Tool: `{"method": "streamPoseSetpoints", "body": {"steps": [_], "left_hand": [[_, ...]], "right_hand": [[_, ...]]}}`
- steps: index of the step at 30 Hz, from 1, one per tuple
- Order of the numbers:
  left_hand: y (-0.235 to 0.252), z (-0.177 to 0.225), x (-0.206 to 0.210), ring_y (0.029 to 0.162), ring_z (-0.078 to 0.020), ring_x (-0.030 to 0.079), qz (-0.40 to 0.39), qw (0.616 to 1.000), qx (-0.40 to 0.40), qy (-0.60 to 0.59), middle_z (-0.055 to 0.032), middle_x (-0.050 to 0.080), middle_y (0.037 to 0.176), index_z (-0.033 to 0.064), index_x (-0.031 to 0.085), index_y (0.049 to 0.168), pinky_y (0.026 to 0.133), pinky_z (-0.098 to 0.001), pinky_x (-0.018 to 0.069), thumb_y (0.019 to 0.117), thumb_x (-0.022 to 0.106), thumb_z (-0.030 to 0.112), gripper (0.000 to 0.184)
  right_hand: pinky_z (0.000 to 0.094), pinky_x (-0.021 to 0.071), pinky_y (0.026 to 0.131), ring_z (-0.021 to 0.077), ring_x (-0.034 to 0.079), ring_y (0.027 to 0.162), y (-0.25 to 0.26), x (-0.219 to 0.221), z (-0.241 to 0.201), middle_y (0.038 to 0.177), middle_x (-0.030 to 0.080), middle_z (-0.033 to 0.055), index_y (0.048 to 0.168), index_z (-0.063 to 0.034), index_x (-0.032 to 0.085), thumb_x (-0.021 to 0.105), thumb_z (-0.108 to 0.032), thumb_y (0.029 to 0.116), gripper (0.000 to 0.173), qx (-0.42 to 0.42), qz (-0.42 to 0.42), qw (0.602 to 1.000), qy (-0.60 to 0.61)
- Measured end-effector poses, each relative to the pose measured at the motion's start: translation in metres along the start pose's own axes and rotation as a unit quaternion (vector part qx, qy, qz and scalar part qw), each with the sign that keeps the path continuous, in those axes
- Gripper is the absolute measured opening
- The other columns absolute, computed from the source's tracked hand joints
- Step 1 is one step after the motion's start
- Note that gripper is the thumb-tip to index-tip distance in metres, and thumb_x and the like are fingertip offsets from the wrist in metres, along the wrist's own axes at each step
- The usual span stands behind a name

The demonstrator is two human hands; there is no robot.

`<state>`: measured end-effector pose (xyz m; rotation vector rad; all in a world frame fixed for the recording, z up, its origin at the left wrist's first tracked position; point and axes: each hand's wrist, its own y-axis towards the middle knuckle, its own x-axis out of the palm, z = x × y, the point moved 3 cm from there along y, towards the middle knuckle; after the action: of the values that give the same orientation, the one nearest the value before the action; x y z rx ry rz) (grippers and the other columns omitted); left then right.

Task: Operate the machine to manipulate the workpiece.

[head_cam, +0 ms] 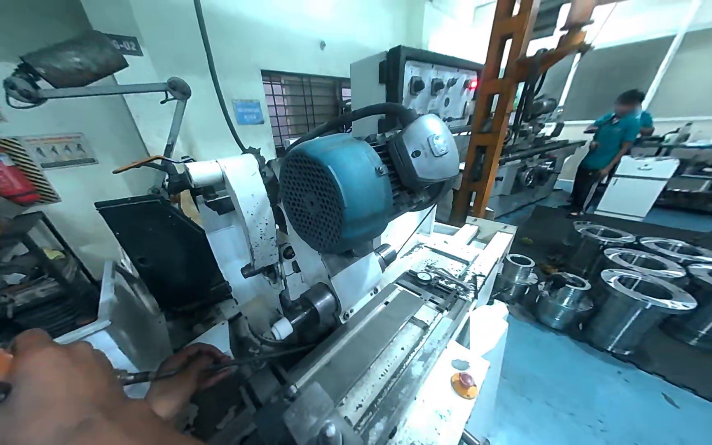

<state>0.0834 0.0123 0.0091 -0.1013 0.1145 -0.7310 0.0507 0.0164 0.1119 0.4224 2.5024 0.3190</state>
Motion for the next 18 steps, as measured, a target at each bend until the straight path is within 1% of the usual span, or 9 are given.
{"method": "streamPoseSetpoints", "body": {"steps": [3,5,7,10,12,13,15,16,18], "left_hand": [[0.003,-0.006,0.002,0.074,-0.0194,0.072,-0.006,1.000,0.016,-0.026,-0.0136,0.072,0.089,-0.0050,0.059,0.100,0.064,-0.0307,0.0617,0.1058,0.042,-0.004,0.018],[0.011,-0.017,0.002,0.071,-0.0178,0.072,-0.003,0.999,0.032,-0.031,-0.0114,0.072,0.088,-0.0039,0.060,0.101,0.061,-0.0290,0.0601,0.1060,0.042,-0.003,0.018],[0.027,-0.034,-0.006,0.072,-0.0183,0.073,-0.015,0.997,0.056,-0.051,-0.0118,0.074,0.090,-0.0030,0.061,0.101,0.061,-0.0288,0.0608,0.1046,0.043,-0.003,0.019],[0.028,-0.036,-0.011,0.072,-0.0155,0.073,-0.010,0.998,0.056,-0.042,-0.0103,0.076,0.090,-0.0013,0.062,0.102,0.057,-0.0254,0.0571,0.1043,0.045,-0.002,0.018],[0.026,-0.035,-0.016,0.070,-0.0138,0.072,-0.010,0.997,0.066,-0.023,-0.0097,0.076,0.090,-0.0007,0.064,0.101,0.053,-0.0234,0.0546,0.1030,0.046,-0.002,0.018],[0.026,-0.035,-0.019,0.070,-0.0142,0.072,-0.013,0.997,0.074,-0.021,-0.0101,0.076,0.091,-0.0006,0.064,0.101,0.053,-0.0236,0.0551,0.1026,0.046,-0.002,0.018],[0.025,-0.037,-0.024,0.071,-0.0169,0.074,-0.017,0.995,0.093,-0.029,-0.0108,0.077,0.090,-0.0002,0.063,0.098,0.056,-0.0269,0.0592,0.1013,0.046,-0.003,0.018],[0.023,-0.038,-0.026,0.072,-0.0192,0.075,-0.024,0.994,0.099,-0.034,-0.0113,0.077,0.090,-0.0003,0.062,0.098,0.059,-0.0300,0.0620,0.1014,0.044,-0.003,0.018],[0.023,-0.044,-0.030,0.077,-0.0238,0.076,-0.038,0.993,0.100,-0.048,-0.0135,0.076,0.091,-0.0015,0.060,0.098,0.068,-0.0360,0.0651,0.1027,0.041,-0.005,0.019]], "right_hand": [[0.0530,0.0574,0.081,0.0360,0.071,0.095,0.003,0.008,0.007,0.101,0.072,0.0208,0.135,0.0006,0.057,0.081,-0.021,0.0879,0.057,-0.008,0.015,1.000,-0.018],[0.0528,0.0579,0.080,0.0352,0.072,0.094,0.006,0.015,0.011,0.100,0.072,0.0198,0.135,-0.0003,0.057,0.080,-0.021,0.0882,0.056,-0.010,0.025,0.999,-0.036],[0.0528,0.0580,0.078,0.0353,0.072,0.093,0.007,0.020,0.011,0.098,0.072,0.0195,0.135,-0.0011,0.056,0.078,-0.021,0.0902,0.054,-0.008,0.027,0.998,-0.050],[0.0529,0.0582,0.076,0.0353,0.072,0.092,0.007,0.024,0.007,0.098,0.072,0.0187,0.134,-0.0025,0.056,0.077,-0.022,0.0910,0.052,-0.012,0.026,0.997,-0.068],[0.0532,0.0580,0.078,0.0352,0.071,0.094,0.006,0.026,0.002,0.101,0.072,0.0191,0.136,-0.0028,0.057,0.076,-0.020,0.0917,0.051,-0.021,0.019,0.997,-0.066],[0.0521,0.0580,0.079,0.0345,0.071,0.095,0.006,0.027,0.000,0.102,0.072,0.0191,0.136,-0.0018,0.056,0.074,-0.019,0.0925,0.050,-0.029,0.016,0.997,-0.072],[0.0466,0.0570,0.083,0.0308,0.072,0.097,0.011,0.039,0.003,0.105,0.073,0.0173,0.139,-0.0010,0.056,0.072,-0.016,0.0917,0.052,-0.059,0.027,0.993,-0.097],[0.0455,0.0563,0.085,0.0297,0.072,0.097,0.014,0.045,0.006,0.106,0.074,0.0167,0.140,-0.0012,0.057,0.072,-0.015,0.0906,0.053,-0.073,0.036,0.991,-0.103],[0.0442,0.0571,0.082,0.0272,0.072,0.093,0.023,0.060,0.018,0.104,0.074,0.0137,0.140,-0.0044,0.059,0.073,-0.017,0.0870,0.056,-0.092,0.062,0.987,-0.112]]}}
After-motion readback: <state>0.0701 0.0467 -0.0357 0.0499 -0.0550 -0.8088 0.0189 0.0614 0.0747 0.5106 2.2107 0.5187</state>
